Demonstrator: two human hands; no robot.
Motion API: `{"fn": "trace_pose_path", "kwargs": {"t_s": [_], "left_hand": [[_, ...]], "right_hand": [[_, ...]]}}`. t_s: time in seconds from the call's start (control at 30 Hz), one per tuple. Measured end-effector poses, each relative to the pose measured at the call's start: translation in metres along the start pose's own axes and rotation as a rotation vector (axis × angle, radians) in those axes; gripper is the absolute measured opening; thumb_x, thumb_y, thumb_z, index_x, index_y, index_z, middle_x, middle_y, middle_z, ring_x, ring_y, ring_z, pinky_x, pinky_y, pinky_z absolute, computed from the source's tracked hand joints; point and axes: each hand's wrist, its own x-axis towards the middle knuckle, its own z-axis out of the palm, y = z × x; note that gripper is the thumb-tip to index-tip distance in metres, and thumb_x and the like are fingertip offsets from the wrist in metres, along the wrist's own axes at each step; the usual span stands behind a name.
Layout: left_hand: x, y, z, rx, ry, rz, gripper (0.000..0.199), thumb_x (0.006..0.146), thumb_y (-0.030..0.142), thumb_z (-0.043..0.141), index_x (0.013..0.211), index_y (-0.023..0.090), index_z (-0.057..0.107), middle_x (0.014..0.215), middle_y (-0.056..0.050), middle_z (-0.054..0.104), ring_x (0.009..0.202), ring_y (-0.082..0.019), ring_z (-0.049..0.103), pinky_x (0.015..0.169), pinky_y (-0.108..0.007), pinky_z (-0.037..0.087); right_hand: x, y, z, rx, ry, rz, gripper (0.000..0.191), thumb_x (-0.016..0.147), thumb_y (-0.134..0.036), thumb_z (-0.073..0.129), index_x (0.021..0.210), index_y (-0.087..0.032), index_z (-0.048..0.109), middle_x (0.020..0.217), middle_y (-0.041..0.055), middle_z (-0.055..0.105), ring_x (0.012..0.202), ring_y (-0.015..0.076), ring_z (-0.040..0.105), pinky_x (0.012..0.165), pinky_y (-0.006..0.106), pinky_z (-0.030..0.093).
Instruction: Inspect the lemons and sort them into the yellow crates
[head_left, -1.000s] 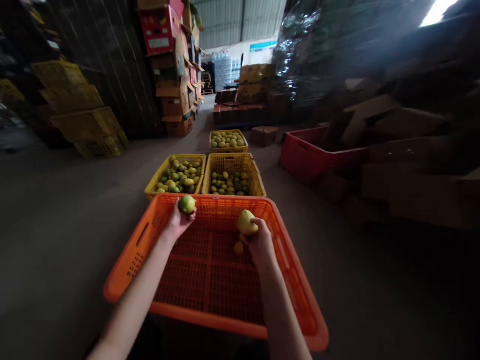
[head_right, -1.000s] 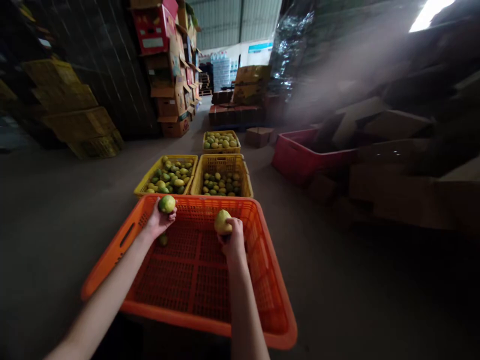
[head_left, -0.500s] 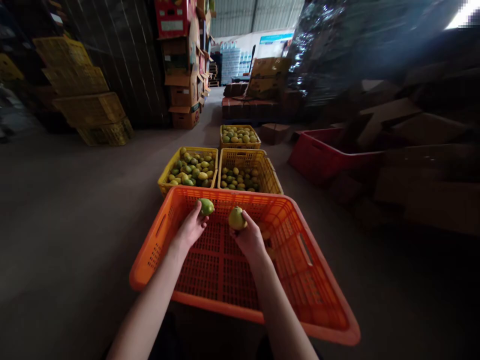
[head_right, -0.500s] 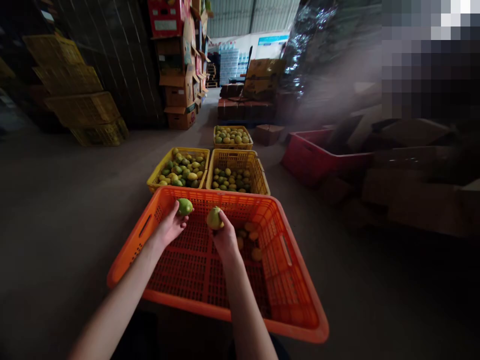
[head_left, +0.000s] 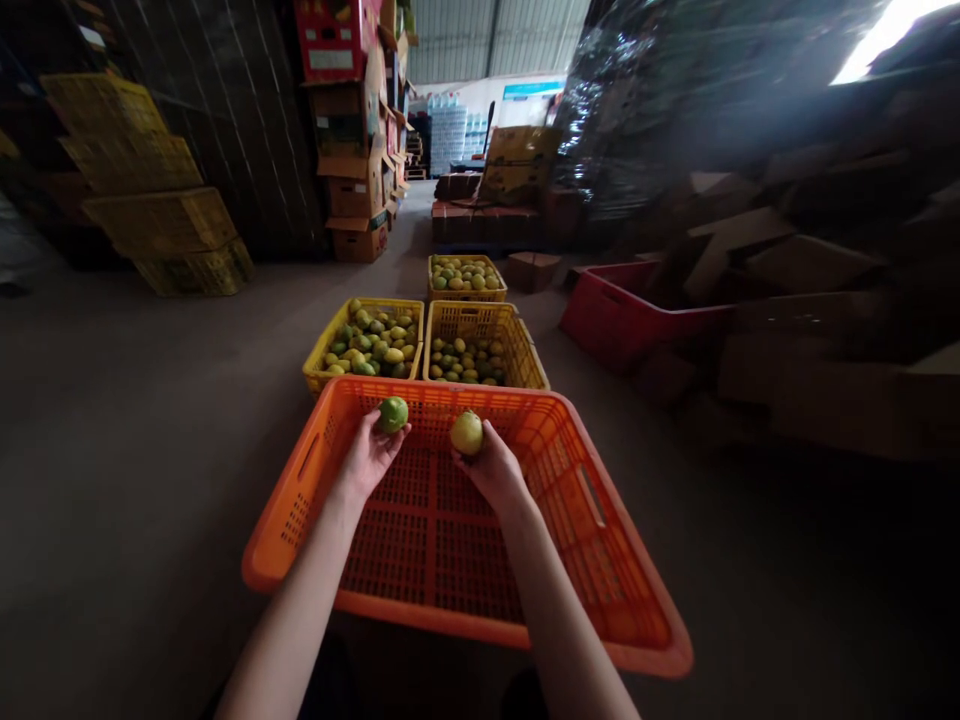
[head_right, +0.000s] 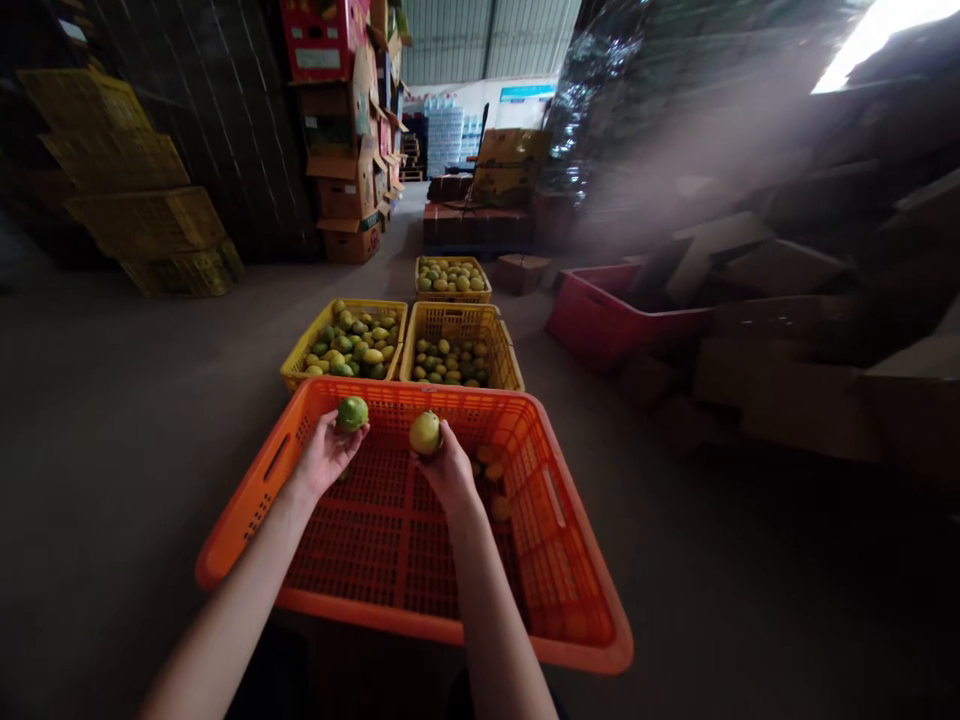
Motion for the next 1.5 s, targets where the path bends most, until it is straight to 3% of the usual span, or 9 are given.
{"fn": "trace_pose_path", "kwargs": {"t_s": [0.13,0.27,0.4,0.5,0.63,0.77,0.97,1.23,1.5], "left_hand": [[-0.001,-0.014,0.002,-0.001,-0.012,-0.120,0.031,0.096,0.021,0.042,0.113,0.006,0.062,0.084,-0.013,0.071,0.076,-0.019,0.071,0.058,-0.022,0.060],[-0.007,-0.022,0.005,0.038,-0.092,-0.141,0.018,0.093,0.021,0.052,0.105,0.011,0.062,0.083,-0.007,0.070,0.073,-0.016,0.070,0.059,-0.021,0.060],[-0.010,-0.024,0.006,0.112,-0.169,-0.152,0.016,0.088,0.009,0.057,0.103,0.013,0.061,0.085,-0.004,0.069,0.070,-0.010,0.068,0.060,-0.017,0.058],[-0.009,-0.025,0.003,0.174,-0.165,-0.120,0.011,0.091,0.015,0.059,0.101,0.014,0.060,0.082,-0.003,0.069,0.064,-0.010,0.066,0.059,-0.018,0.058],[-0.008,-0.027,0.001,0.221,-0.109,-0.078,0.021,0.093,0.033,0.060,0.099,0.013,0.063,0.081,-0.008,0.069,0.068,-0.015,0.068,0.060,-0.022,0.059],[-0.008,-0.031,0.001,0.186,0.009,-0.110,0.030,0.094,0.043,0.055,0.090,0.014,0.064,0.073,-0.006,0.066,0.060,-0.012,0.063,0.052,-0.020,0.055],[0.001,-0.034,0.007,0.151,0.044,-0.167,0.030,0.099,0.033,0.046,0.082,0.014,0.060,0.063,-0.003,0.060,0.049,-0.009,0.056,0.043,-0.015,0.045],[0.018,-0.028,-0.003,0.204,0.010,-0.095,0.019,0.092,0.031,0.062,0.096,0.011,0.063,0.069,-0.003,0.065,0.050,-0.009,0.058,0.047,-0.017,0.050],[0.005,-0.026,0.001,0.243,-0.057,-0.071,0.022,0.095,0.033,0.056,0.098,0.012,0.062,0.071,-0.003,0.065,0.049,-0.007,0.057,0.044,-0.014,0.048]], "right_hand": [[-0.004,0.001,-0.004,-0.097,-0.100,-0.095,0.028,0.065,-0.024,0.081,0.083,-0.021,0.060,0.065,-0.0039,0.063,0.051,0.0097,0.053,0.040,0.017,0.043],[-0.007,0.004,-0.004,-0.166,-0.209,-0.097,0.032,0.059,-0.029,0.084,0.077,-0.019,0.059,0.059,-0.0053,0.058,0.046,0.0075,0.046,0.036,0.016,0.035],[-0.010,0.008,0.002,-0.127,-0.119,-0.122,0.030,0.059,-0.030,0.084,0.073,-0.019,0.060,0.061,-0.0047,0.059,0.050,0.0080,0.050,0.038,0.015,0.038],[-0.014,0.007,0.005,-0.134,-0.131,-0.158,0.034,0.054,-0.027,0.086,0.081,-0.018,0.067,0.070,-0.0028,0.067,0.058,0.0091,0.057,0.043,0.015,0.043],[-0.017,0.007,0.003,-0.120,-0.198,-0.193,0.036,0.058,-0.027,0.085,0.090,-0.017,0.072,0.077,-0.0002,0.070,0.062,0.0102,0.060,0.047,0.016,0.046],[-0.014,0.012,-0.007,-0.095,-0.147,-0.201,0.025,0.063,-0.026,0.081,0.084,-0.019,0.070,0.072,-0.0010,0.068,0.059,0.0109,0.060,0.045,0.017,0.046],[-0.012,0.011,-0.009,0.038,-0.126,-0.080,0.008,0.074,-0.023,0.066,0.080,-0.018,0.064,0.069,0.0023,0.067,0.058,0.0149,0.062,0.049,0.023,0.052],[-0.010,0.010,0.000,0.020,-0.087,-0.013,0.019,0.086,-0.038,0.053,0.081,-0.020,0.057,0.060,0.0040,0.064,0.042,0.0151,0.054,0.034,0.023,0.038],[-0.016,0.017,0.005,-0.054,-0.084,-0.213,0.031,0.064,-0.033,0.082,0.072,-0.021,0.055,0.057,-0.0050,0.057,0.044,0.0078,0.047,0.036,0.018,0.037]]}}
